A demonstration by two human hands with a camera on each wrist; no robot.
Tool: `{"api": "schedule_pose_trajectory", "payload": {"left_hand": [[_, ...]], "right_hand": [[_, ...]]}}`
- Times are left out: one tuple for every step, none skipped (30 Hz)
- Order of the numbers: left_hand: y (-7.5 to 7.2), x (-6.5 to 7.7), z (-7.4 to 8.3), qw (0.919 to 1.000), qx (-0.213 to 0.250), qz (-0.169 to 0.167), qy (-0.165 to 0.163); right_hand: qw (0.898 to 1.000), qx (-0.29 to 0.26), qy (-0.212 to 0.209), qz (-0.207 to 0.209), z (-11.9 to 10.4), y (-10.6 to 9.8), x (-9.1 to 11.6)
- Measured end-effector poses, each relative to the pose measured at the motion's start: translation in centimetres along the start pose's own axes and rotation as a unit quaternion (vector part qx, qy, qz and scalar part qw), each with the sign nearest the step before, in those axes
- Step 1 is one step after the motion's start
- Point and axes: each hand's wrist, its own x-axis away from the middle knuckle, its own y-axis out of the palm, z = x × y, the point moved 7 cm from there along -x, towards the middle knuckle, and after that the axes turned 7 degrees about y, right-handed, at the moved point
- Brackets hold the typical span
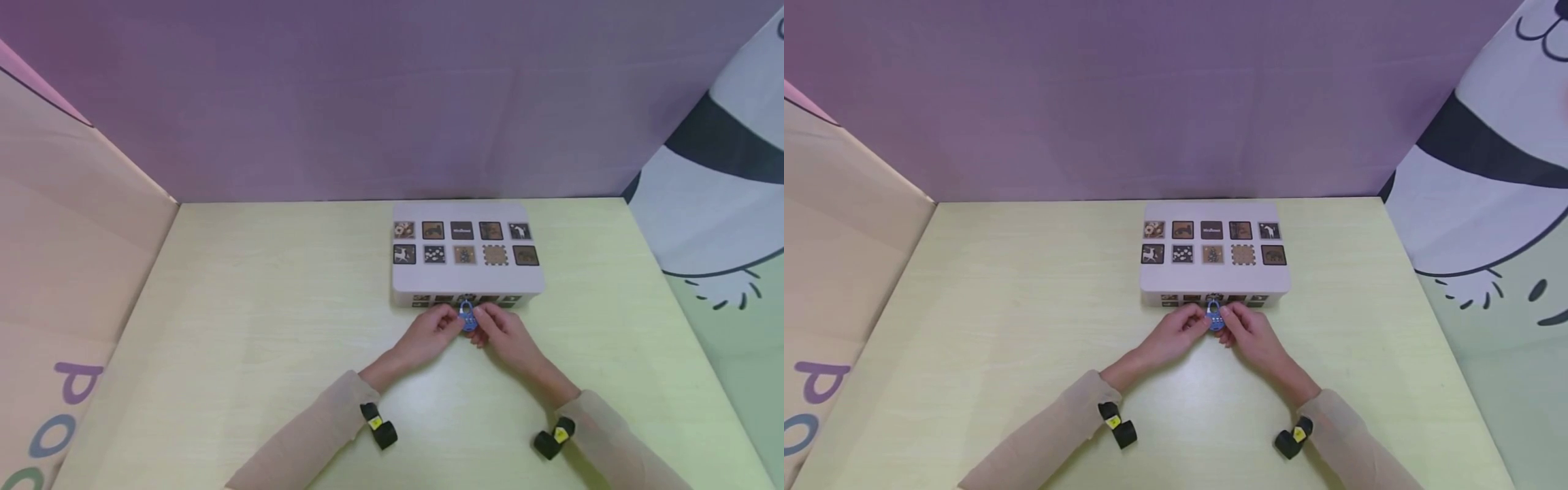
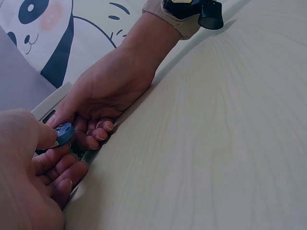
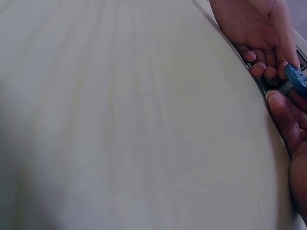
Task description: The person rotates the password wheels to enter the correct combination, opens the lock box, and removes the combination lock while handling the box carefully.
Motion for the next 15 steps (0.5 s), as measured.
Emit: {"api": "schedule_pose_trajectory", "payload": {"left_hand": [[-0.01, 0.01, 0.03, 1.0, 0.001, 0.0, 0.001], [-0.01, 0.01, 0.04, 1.0, 0.001, 0.0, 0.002], [-0.01, 0.0, 0.06, 1.0, 0.0, 0.0, 0.003], [-0.02, -0.01, 0.07, 1.0, 0.001, 0.0, 0.004], [-0.02, -0.02, 0.08, 1.0, 0.002, -0.001, 0.004], [-0.02, -0.05, 0.09, 1.0, 0.003, -0.001, 0.005], [-0.02, -0.07, 0.09, 1.0, 0.004, -0.001, 0.006], [-0.01, -0.1, 0.08, 1.0, 0.004, -0.001, 0.005], [-0.01, -0.13, 0.08, 1.0, 0.004, -0.001, 0.006], [-0.01, -0.13, 0.07, 1.0, 0.005, -0.002, 0.006], [0.0, -0.13, 0.06, 1.0, 0.007, -0.001, 0.006], [0.0, -0.12, 0.05, 1.0, 0.007, -0.001, 0.006], [0.01, -0.11, 0.05, 1.0, 0.008, -0.001, 0.006], [0.03, -0.09, 0.06, 0.9999, 0.009, -0.002, 0.006], [0.04, -0.06, 0.06, 0.9999, 0.01, -0.002, 0.006]], "right_hand": [[1.0, 0.0, 0.0, 0.0, 0.0, 0.0, 0.0], [1.0, 0.0, -0.001, 0.0, 0.01, 0.0, 0.0], [1.0, 0.0, -0.001, 0.0, 0.02, 0.01, -0.01], [1.0, 0.0, -0.002, 0.0, 0.02, 0.01, -0.02], [1.0, 0.0, -0.002, 0.001, 0.03, 0.01, -0.03], [1.0, -0.001, -0.003, 0.001, 0.05, 0.0, -0.05], [1.0, -0.002, -0.004, 0.002, 0.07, -0.01, -0.06], [1.0, -0.003, -0.004, 0.002, 0.09, -0.01, -0.07], [1.0, -0.004, -0.004, 0.002, 0.11, -0.02, -0.08], [1.0, -0.006, -0.004, 0.002, 0.11, -0.03, -0.07], [1.0, -0.007, -0.005, 0.002, 0.08, -0.02, -0.05], [1.0, -0.009, -0.004, 0.002, 0.08, -0.03, -0.04], [1.0, -0.011, -0.003, 0.002, 0.05, -0.03, -0.02], [1.0, -0.012, -0.003, 0.003, 0.02, -0.02, 0.0], [1.0, -0.013, -0.003, 0.003, -0.01, -0.03, 0.03]]}}
